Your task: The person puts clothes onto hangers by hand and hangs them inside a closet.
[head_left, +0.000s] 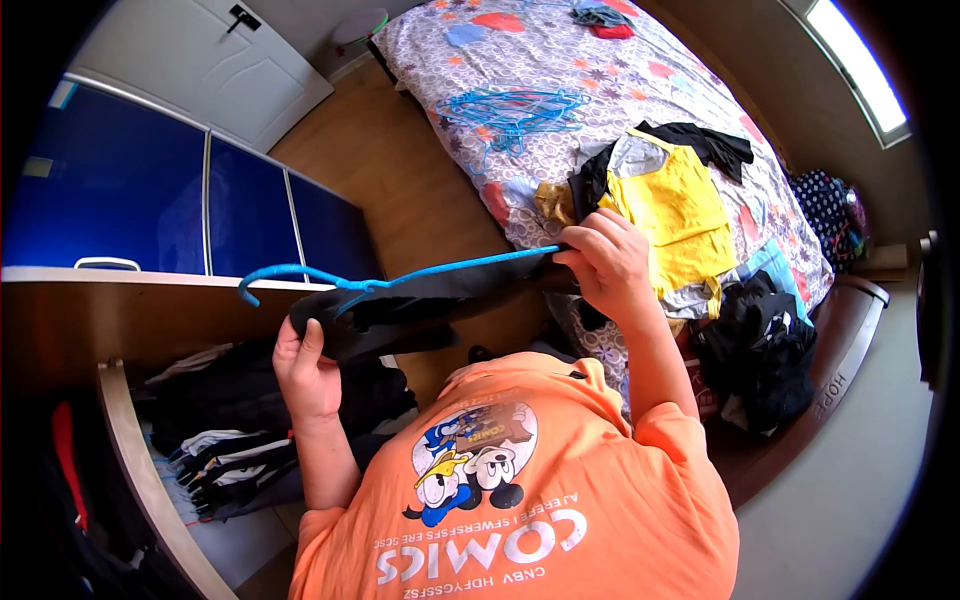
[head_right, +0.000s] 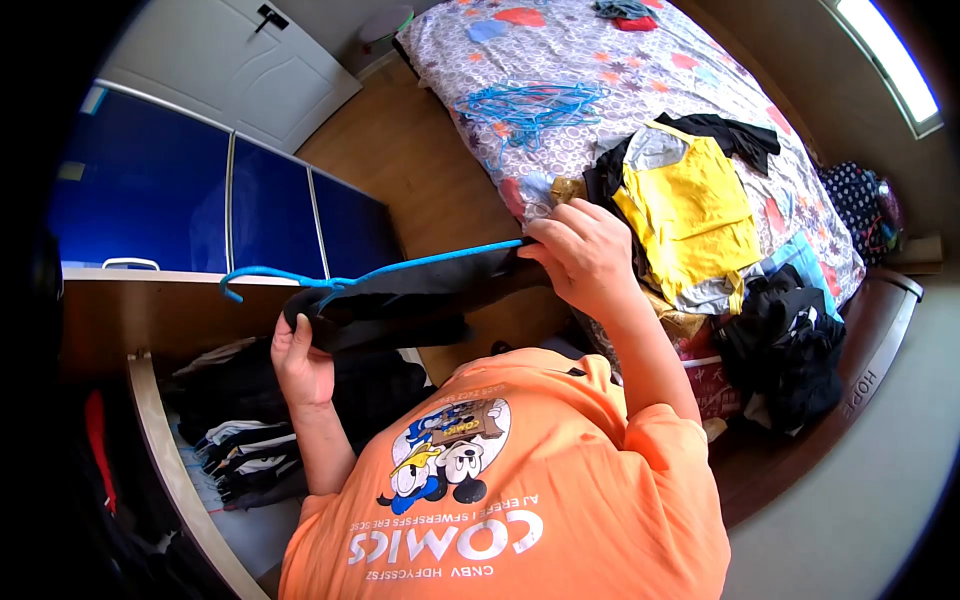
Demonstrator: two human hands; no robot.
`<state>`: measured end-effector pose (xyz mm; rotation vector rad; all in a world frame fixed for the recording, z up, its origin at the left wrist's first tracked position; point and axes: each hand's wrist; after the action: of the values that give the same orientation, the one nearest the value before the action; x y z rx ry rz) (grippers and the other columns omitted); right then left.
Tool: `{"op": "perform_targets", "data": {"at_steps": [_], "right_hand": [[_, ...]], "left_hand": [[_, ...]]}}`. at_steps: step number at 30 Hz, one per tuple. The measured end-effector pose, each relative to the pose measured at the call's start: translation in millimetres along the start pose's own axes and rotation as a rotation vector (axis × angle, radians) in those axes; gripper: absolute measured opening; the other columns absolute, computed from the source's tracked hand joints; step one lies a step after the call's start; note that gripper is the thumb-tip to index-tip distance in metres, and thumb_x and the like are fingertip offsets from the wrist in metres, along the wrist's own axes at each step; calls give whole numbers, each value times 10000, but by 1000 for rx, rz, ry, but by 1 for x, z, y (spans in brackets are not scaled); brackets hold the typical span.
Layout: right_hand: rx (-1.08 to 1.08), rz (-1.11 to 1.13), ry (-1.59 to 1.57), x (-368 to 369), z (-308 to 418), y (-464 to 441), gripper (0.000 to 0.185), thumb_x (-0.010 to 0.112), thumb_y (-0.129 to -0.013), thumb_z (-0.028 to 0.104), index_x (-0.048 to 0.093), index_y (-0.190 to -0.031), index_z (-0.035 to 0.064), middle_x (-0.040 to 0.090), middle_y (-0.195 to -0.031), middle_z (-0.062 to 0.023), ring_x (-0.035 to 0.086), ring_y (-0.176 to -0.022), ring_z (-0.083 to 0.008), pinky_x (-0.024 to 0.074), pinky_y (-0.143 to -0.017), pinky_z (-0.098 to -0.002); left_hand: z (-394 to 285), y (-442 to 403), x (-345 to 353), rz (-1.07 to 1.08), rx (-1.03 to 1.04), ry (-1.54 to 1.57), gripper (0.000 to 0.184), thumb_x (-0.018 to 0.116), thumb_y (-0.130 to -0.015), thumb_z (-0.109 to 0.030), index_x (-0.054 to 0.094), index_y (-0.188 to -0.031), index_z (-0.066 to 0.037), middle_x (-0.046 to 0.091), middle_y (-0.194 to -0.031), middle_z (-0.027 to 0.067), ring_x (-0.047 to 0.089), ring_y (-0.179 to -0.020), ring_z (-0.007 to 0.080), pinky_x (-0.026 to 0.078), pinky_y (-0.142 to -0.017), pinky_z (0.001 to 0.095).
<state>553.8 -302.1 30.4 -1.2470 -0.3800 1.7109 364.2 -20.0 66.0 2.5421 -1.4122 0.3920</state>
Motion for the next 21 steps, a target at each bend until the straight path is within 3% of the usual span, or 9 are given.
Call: {"op": "perform_targets", "data": {"at_steps": [3,6,10,14,21], "right_hand": [[28,-72,-4,-2,3,0,205,726,-678,152,606,-826,76,518,-657,-53,499,-573,-250,397,-516,-343],[91,-102,-35,-10,1,0,171,717,-682,100,614,-811,53,522,-641,-64,497,-559,-247,389,-504,-334],[107,-116,-77,-14,-2,3,152,708,-692,87,618,-803,36,515,-634,-69,493,-553,-238,382,-497,-321],[94,-126,-73,-15,-1,3,144,704,-699,85,612,-795,29,513,-630,-68,491,-551,-232,378,-493,-314],[110,-138,-60,-15,-1,6,139,702,-703,80,613,-796,26,509,-626,-69,483,-547,-229,374,-497,-315]], "left_hand": [[1,-1,-6,-73,13,-90,278,555,-921,-167,556,-1142,2,635,-1032,68,605,-920,150,468,-821,256],[1,-5,-15,-169,55,-254,224,554,-920,-127,548,-1109,-6,608,-934,27,559,-781,70,423,-646,169],[-4,-6,-14,-249,61,-208,304,574,-895,-71,482,-1182,-31,576,-942,9,556,-784,64,438,-632,167],[1,-10,-33,-275,48,-159,295,582,-884,-49,499,-1168,-43,571,-926,10,563,-794,78,460,-650,187],[-1,-11,-36,-264,-2,138,254,577,-874,-10,544,-1119,-69,589,-936,14,574,-871,118,475,-810,268]]}}
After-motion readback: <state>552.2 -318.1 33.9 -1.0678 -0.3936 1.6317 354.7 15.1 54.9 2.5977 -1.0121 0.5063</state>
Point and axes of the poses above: each hand's wrist, its own y-axis away from the middle knuckle, its own x-axis out of the palm, z = x × y
